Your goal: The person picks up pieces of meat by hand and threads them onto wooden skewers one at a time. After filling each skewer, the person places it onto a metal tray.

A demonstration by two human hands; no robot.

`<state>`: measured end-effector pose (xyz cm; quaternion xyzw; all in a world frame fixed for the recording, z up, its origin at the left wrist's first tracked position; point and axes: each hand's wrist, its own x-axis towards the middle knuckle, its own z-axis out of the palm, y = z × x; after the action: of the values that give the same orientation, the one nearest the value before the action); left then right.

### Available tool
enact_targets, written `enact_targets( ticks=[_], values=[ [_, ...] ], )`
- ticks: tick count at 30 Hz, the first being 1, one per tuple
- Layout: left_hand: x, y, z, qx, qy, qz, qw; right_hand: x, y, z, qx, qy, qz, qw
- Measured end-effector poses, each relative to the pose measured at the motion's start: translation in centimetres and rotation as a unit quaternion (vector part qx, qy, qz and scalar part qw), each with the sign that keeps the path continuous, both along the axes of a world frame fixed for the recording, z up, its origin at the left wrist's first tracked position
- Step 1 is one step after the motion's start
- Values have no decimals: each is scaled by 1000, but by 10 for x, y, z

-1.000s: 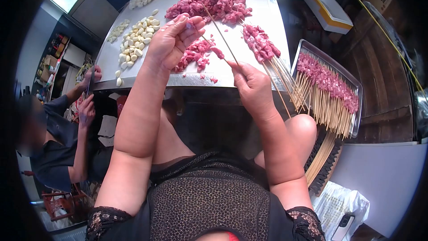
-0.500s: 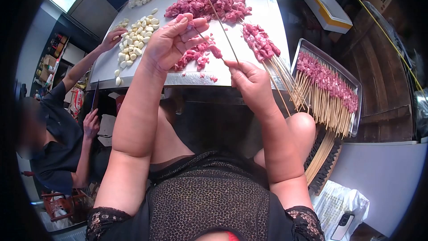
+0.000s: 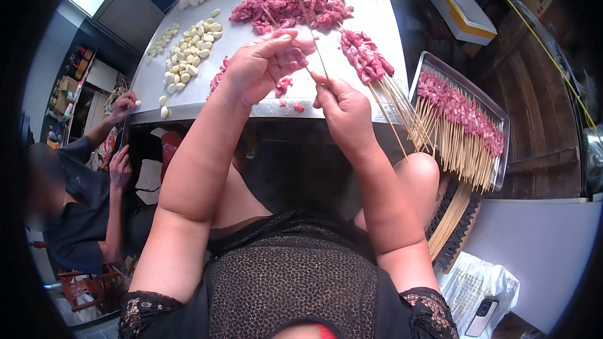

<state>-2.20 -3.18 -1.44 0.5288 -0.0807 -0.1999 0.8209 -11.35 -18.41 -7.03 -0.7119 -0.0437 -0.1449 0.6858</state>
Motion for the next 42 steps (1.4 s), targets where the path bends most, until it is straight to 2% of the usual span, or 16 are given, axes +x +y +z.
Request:
enact_targets(
  ticks=[5,7,13,17,19,20,22,23,25,27,29,33,37,39,40,42],
  values=[
    [11,4,1,-78,33,67,994,-3,-2,6,-95,-16,2,995],
    [8,-3,5,-184,16,14,983,-4,0,7,-121,-46,1,992],
    [7,-18,4,-231,-31,-138,963,-1,-1,3,-22,-54,13,998],
    [34,-5,11,74,-207,56,974,-3,-17,8,30,-38,-17,999],
    [58,20,1,265,-252,92,926,-7,-26,11,22,3,-44,999],
    [63,25,-8,265,-254,92,926,-10,-27,13,20,-2,-45,999],
    [58,28,-12,449,-309,36,838,-13,-28,15,21,-5,-43,999],
    [56,28,-14,448,-310,35,838,-14,-29,15,21,-6,-41,999],
    [48,23,-16,570,-393,0,722,-15,-29,12,22,-10,-43,999],
    [44,22,-16,596,-403,-26,693,-16,-30,8,24,-15,-45,999],
    [38,20,-14,678,-434,-40,592,-15,-30,7,8,-23,-44,999],
    [27,10,-6,722,-411,-17,557,-17,-29,11,0,-11,-53,999],
    [27,11,-6,744,-371,-8,556,-15,-27,7,-6,-17,-47,999],
    [39,30,-16,538,-253,39,803,-13,-27,2,-16,-22,-50,998],
    [43,37,-11,480,-310,84,816,-16,-25,1,-32,-13,-50,998],
    [47,47,-2,311,-217,114,918,-14,-25,4,-49,-22,-54,997]
  ],
)
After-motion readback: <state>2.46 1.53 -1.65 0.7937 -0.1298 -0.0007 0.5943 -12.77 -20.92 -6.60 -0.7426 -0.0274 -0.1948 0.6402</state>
